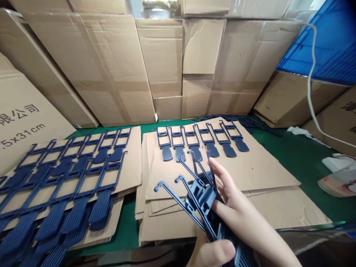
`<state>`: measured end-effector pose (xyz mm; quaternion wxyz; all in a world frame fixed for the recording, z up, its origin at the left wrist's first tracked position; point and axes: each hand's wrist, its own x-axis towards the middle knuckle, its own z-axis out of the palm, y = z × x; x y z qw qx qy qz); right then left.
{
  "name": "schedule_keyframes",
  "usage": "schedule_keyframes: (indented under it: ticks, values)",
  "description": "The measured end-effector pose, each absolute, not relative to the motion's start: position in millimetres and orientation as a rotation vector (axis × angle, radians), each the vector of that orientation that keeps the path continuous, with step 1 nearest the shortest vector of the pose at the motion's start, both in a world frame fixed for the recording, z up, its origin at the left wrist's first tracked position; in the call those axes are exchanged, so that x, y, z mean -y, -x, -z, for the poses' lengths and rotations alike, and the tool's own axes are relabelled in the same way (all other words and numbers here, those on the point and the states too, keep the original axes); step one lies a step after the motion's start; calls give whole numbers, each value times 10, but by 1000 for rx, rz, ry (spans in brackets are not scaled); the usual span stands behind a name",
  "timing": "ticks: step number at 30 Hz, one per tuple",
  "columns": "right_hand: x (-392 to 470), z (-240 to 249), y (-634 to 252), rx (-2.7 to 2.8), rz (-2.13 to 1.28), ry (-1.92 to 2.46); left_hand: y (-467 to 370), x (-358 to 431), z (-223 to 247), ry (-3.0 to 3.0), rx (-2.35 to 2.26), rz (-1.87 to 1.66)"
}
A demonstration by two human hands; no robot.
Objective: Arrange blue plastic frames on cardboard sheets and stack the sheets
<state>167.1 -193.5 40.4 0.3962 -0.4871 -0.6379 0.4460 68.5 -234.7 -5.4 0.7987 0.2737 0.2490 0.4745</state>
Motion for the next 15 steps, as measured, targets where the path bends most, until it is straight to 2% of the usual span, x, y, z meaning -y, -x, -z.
schedule_keyframes:
  ticks: [5, 10, 15]
  values:
    - [1955, -417, -1762, 1543, -1555, 951, -554, 2317, 70, -495, -453, -1065]
    - [2184, -345, -1791, 1767, -1279, 1177, -365, 2302, -4, -289, -526, -1228]
    - [2250, -336, -1747, 2001, -1144, 1199, -284, 2283, -10, -219, -667, -1380]
